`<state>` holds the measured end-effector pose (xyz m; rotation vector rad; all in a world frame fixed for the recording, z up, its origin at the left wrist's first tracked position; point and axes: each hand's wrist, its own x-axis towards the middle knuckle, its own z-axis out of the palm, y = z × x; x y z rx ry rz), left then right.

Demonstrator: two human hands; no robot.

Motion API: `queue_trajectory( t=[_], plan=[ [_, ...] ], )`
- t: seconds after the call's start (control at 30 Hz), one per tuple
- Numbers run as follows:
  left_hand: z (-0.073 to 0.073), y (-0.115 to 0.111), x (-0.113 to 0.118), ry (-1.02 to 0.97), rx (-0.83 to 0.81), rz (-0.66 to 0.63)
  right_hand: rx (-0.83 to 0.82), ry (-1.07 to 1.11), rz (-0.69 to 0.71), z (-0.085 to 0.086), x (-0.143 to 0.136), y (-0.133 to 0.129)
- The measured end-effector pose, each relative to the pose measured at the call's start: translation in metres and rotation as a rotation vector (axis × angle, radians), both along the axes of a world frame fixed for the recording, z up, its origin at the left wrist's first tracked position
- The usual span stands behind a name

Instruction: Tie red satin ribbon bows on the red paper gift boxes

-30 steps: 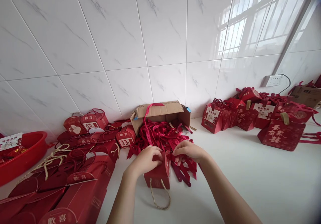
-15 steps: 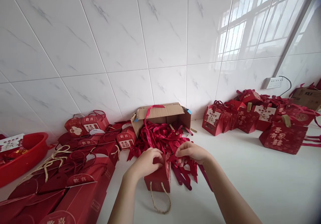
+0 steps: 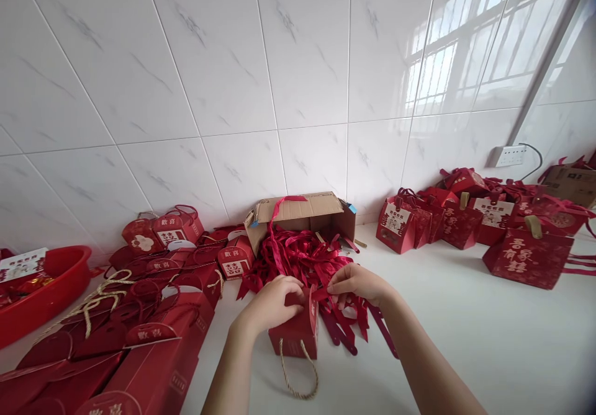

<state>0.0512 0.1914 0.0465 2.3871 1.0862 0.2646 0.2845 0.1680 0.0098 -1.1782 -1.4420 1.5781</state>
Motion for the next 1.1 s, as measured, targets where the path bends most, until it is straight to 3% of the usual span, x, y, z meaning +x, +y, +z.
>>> queue_trajectory(
  t=[0.27,0.6,0.7,0.8,0.87,1.0,1.1],
  plan=[
    [0.005,-0.005,-0.005,-0.076,-0.028,0.022,-0.003,-0.047,-0.033,0.001,-0.019,-0.003],
    [0.003,-0.006,0.0,-0.014,-0.086,0.141,0.087,-0.112,-0.022,0.002,-0.034,-0.007],
    [0.006,-0.005,0.001,-0.069,-0.073,0.175,0.113,-0.22,-0.03,0.0,-0.03,-0.007],
    [0.015,-0.01,-0.001,-0.212,-0.018,0.232,0.265,-0.373,-0.138,0.004,-0.027,-0.009],
    [0.025,-0.019,-0.002,-0.305,-0.016,0.227,0.365,-0.298,-0.14,0.011,-0.028,-0.014],
    [0.043,-0.048,-0.003,-0.386,0.005,0.131,0.344,0.073,0.145,0.026,-0.034,-0.026],
    [0.054,-0.066,-0.008,-0.367,0.075,0.088,0.394,0.112,0.122,0.036,-0.037,-0.035]
  ],
)
